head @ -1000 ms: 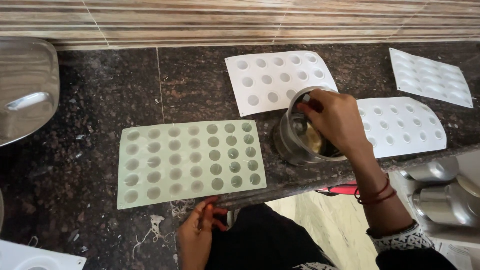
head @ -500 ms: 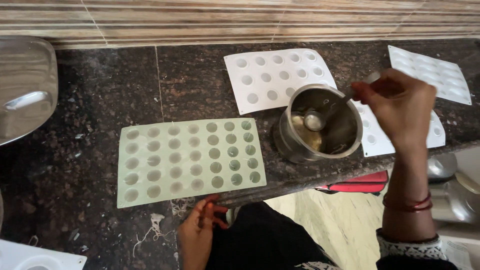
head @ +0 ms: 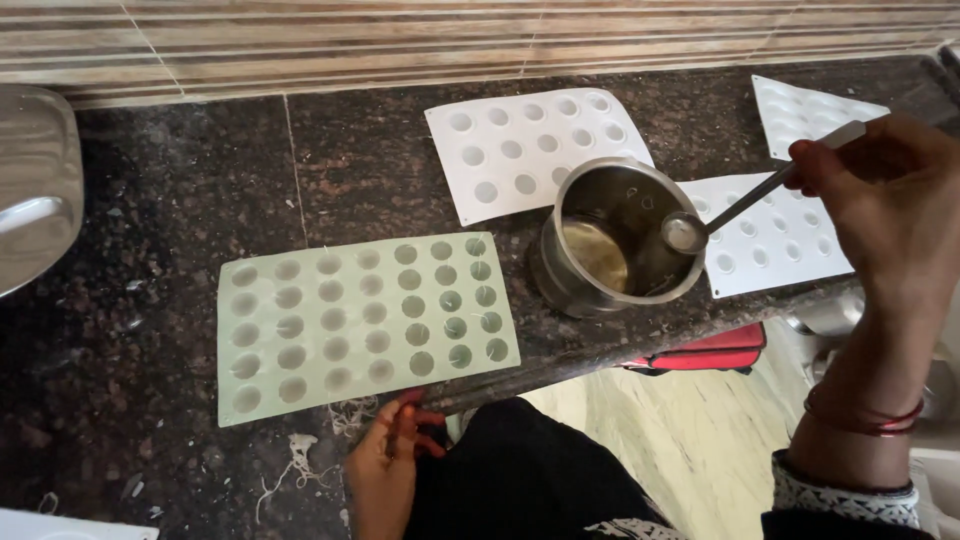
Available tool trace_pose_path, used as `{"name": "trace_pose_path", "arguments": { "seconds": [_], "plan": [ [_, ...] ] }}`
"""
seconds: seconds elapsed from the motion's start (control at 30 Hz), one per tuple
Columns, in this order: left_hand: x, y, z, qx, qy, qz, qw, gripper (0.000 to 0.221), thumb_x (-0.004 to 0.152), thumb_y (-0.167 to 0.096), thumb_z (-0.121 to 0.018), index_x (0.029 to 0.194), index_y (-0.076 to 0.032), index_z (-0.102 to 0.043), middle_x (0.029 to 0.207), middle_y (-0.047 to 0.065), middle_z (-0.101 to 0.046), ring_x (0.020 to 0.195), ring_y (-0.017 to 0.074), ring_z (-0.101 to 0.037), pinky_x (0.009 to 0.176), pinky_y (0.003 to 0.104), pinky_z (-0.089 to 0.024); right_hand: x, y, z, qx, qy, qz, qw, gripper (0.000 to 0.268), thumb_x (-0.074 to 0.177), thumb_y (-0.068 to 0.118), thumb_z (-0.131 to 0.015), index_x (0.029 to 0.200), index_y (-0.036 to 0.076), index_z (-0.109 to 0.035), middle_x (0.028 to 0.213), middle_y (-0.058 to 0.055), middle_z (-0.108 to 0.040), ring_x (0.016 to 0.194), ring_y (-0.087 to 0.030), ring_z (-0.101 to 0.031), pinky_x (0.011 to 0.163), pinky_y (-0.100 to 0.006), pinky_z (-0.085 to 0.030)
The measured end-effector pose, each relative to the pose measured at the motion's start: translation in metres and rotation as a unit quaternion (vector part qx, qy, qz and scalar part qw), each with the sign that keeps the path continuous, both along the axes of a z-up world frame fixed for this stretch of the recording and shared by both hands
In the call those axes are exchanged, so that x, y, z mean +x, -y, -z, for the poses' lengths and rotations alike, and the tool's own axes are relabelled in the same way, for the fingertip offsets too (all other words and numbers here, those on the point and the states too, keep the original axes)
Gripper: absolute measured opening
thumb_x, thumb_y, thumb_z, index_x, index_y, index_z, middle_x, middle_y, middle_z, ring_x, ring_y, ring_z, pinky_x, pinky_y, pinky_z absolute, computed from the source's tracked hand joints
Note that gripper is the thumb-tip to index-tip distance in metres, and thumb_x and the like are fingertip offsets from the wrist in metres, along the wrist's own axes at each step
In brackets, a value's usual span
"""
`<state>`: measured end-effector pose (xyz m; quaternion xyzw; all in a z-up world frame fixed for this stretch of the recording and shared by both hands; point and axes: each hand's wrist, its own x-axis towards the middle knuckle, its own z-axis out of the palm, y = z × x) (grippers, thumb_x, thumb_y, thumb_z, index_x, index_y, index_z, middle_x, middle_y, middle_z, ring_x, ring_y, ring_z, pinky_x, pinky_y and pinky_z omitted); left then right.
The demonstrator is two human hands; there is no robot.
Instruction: The person stands at a kitchen counter and uses a long-handled ladle to scoop liquid from a steel pot and pour it into the round cavities of a silicone mold, filling the cavities one at a time. They steady the mold with their other hand and continue ladling across the mold.
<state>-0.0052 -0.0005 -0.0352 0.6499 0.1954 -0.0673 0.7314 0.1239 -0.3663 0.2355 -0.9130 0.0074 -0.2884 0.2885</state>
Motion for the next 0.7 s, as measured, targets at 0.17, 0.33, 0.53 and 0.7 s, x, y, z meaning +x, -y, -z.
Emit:
{"name": "trace_pose_path", "arguments": {
  "seconds": [0.17, 0.33, 0.53, 0.7],
  "plan": [
    [-0.001, -0.001, 0.000, 0.016, -0.001, 0.010, 1.000, 0.033, 0.101, -0.024, -0.054, 0.123, -0.005, -0.070, 0.089, 0.009, -0.082, 0.059, 0.0120, -0.069, 0.054, 0.023, -0.045, -0.002, 0.012, 0.003, 0.031, -0.001, 0.001, 1.000, 0.013, 0.103, 0.003, -0.078, 0.100, -0.003, -0.067, 0.092, -0.012, -0.072, 0.080, -0.015, -0.070, 0.073, -0.025, -0.055],
    [-0.001, -0.003, 0.007, 0.004, 0.012, 0.014, 1.000, 0.032, 0.101, -0.023, -0.054, 0.123, -0.005, -0.069, 0.090, 0.009, -0.081, 0.060, 0.0120, -0.068, 0.055, 0.023, -0.046, 0.000, 0.040, 0.012, 0.041, 0.005, -0.014, 0.999, 0.014, 0.105, 0.002, -0.077, 0.099, -0.004, -0.066, 0.093, -0.013, -0.072, 0.080, -0.015, -0.071, 0.074, -0.025, -0.056],
    [-0.001, -0.003, -0.001, 0.018, 0.014, 0.014, 1.000, 0.032, 0.101, -0.021, -0.055, 0.123, -0.004, -0.069, 0.090, 0.009, -0.082, 0.061, 0.0131, -0.071, 0.054, 0.024, -0.048, -0.002, 0.054, 0.015, 0.041, -0.004, 0.004, 0.999, 0.019, 0.107, 0.001, -0.076, 0.094, -0.005, -0.064, 0.093, -0.015, -0.072, 0.082, -0.019, -0.072, 0.075, -0.027, -0.058],
    [0.002, -0.002, -0.011, 0.040, 0.003, 0.021, 0.999, 0.032, 0.101, -0.022, -0.054, 0.123, -0.005, -0.070, 0.090, 0.009, -0.083, 0.061, 0.0133, -0.072, 0.054, 0.024, -0.049, 0.000, 0.088, 0.027, 0.046, -0.007, 0.038, 0.998, 0.015, 0.105, 0.003, -0.075, 0.099, -0.003, -0.063, 0.096, -0.015, -0.071, 0.083, -0.018, -0.072, 0.075, -0.027, -0.057]
  ]
}}
